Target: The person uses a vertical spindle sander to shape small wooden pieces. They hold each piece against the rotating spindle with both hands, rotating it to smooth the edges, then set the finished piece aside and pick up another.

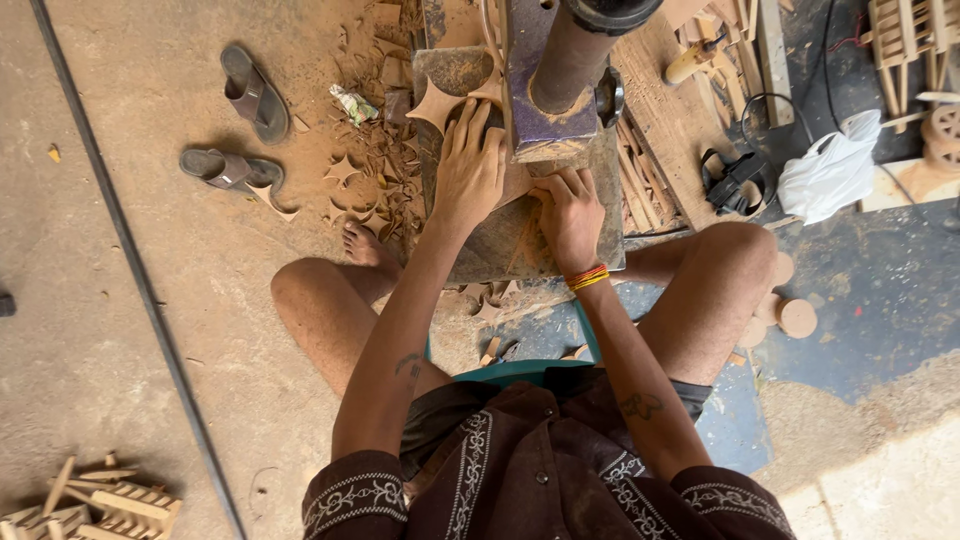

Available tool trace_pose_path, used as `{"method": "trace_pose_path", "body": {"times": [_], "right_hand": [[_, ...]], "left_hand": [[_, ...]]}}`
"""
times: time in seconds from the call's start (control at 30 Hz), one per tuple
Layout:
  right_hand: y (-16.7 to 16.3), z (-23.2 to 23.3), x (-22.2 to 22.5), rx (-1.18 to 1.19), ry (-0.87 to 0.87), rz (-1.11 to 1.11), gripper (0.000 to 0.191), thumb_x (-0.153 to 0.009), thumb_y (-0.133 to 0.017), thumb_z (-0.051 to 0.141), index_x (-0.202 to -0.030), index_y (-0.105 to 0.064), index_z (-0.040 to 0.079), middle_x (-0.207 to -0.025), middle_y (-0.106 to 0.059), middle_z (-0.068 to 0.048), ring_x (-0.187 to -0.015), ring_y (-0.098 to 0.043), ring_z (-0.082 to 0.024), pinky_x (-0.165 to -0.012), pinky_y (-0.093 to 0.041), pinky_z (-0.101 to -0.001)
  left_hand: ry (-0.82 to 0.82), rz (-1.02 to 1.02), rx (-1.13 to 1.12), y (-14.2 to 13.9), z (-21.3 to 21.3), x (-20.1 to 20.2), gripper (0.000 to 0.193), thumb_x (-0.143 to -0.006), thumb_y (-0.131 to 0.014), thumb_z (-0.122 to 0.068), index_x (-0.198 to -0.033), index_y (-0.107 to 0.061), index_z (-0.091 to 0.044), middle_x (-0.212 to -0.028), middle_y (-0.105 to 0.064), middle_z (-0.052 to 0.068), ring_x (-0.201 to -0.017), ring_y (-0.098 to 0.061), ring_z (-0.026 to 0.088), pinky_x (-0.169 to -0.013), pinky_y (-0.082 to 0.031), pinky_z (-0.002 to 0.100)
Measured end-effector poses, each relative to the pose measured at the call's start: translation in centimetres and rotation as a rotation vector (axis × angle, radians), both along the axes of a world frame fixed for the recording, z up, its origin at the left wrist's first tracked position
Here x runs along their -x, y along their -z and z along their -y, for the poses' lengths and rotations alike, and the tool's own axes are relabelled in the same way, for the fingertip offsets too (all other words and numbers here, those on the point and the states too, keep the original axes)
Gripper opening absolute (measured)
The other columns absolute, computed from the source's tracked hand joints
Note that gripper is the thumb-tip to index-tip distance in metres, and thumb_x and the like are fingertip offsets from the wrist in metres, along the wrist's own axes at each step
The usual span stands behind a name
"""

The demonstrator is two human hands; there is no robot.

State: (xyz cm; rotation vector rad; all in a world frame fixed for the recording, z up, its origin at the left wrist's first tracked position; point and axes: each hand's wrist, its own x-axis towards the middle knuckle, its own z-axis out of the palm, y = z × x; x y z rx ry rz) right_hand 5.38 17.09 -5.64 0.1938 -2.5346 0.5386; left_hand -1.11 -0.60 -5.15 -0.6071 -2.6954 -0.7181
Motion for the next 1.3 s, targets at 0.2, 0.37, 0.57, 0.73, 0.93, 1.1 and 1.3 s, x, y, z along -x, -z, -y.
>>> {"method": "trace_pose_path", "body": {"times": [0.2, 0.37, 0.57, 0.73, 0.93, 1.1, 1.3], "right_hand": [[-0.1, 0.2, -0.3, -0.102, -0.089, -0.061, 0.005, -0.095, -0.077, 0.013, -0.099, -0.076, 0.010, -0.094, -0.072, -0.004, -0.081, -0.061, -0.014, -0.055, -0.054, -0.0268], [-1.9, 0.3, -0.9, -0.118, -0.094, -0.028, 0.009, -0.094, -0.077, 0.015, -0.099, -0.074, 0.008, -0.094, -0.069, -0.005, -0.085, -0.062, -0.018, -0.058, -0.056, -0.0285], [-3.6, 1.1, -1.2, -0.058, -0.094, -0.010, 0.005, -0.090, -0.074, 0.005, -0.095, -0.073, 0.007, -0.094, -0.070, -0.005, -0.087, -0.063, -0.021, -0.062, -0.056, -0.0326], [-3.9, 1.1, -1.4, -0.008, -0.115, -0.002, 0.003, -0.092, -0.075, 0.004, -0.094, -0.074, 0.006, -0.094, -0.070, -0.004, -0.086, -0.063, -0.020, -0.064, -0.057, -0.0322], [-2.8, 1.1, -1.4, -0.014, -0.082, -0.015, 0.004, -0.090, -0.075, 0.004, -0.093, -0.076, 0.008, -0.092, -0.071, -0.003, -0.085, -0.063, -0.019, -0.064, -0.057, -0.0312], [-1.9, 1.4, -1.4, -0.033, -0.033, -0.031, 0.007, -0.091, -0.075, 0.002, -0.094, -0.076, 0.009, -0.094, -0.071, -0.002, -0.086, -0.063, -0.016, -0.066, -0.058, -0.0293], [-2.6, 2.6, -1.9, 0.039, -0.001, -0.005, 0.005, -0.089, -0.077, 0.006, -0.092, -0.076, 0.010, -0.094, -0.071, -0.001, -0.087, -0.063, -0.018, -0.066, -0.056, -0.0318]], "left_hand": [[-0.008, 0.025, -0.036, -0.8, 0.5, 0.1, 0.017, -0.107, -0.054, -0.016, -0.108, -0.064, -0.004, -0.150, -0.048, 0.026, -0.148, -0.038, 0.042, -0.122, -0.032, 0.062], [-0.002, 0.033, -0.037, -1.3, 0.2, -0.3, 0.014, -0.104, -0.055, -0.015, -0.105, -0.063, -0.004, -0.150, -0.049, 0.025, -0.148, -0.039, 0.043, -0.121, -0.032, 0.063], [-0.003, 0.045, -0.051, -0.8, 0.5, -0.3, 0.013, -0.107, -0.056, -0.014, -0.108, -0.063, -0.004, -0.151, -0.048, 0.024, -0.148, -0.040, 0.042, -0.125, -0.032, 0.060], [0.006, 0.026, -0.043, -0.1, 0.4, 0.0, 0.013, -0.103, -0.057, -0.015, -0.108, -0.063, -0.005, -0.150, -0.047, 0.025, -0.145, -0.040, 0.043, -0.122, -0.031, 0.061], [0.034, 0.042, -0.035, 0.1, 0.7, 0.3, 0.011, -0.106, -0.056, -0.015, -0.108, -0.061, -0.005, -0.151, -0.044, 0.027, -0.147, -0.039, 0.045, -0.124, -0.031, 0.061], [0.080, 0.015, -0.038, 0.3, 1.0, 0.8, 0.014, -0.107, -0.057, -0.015, -0.111, -0.061, -0.003, -0.150, -0.042, 0.027, -0.145, -0.039, 0.047, -0.121, -0.034, 0.061], [0.109, -0.016, 0.005, 0.5, 1.4, 1.6, 0.014, -0.105, -0.060, -0.017, -0.110, -0.061, -0.004, -0.147, -0.042, 0.028, -0.141, -0.042, 0.047, -0.119, -0.037, 0.061]]}}
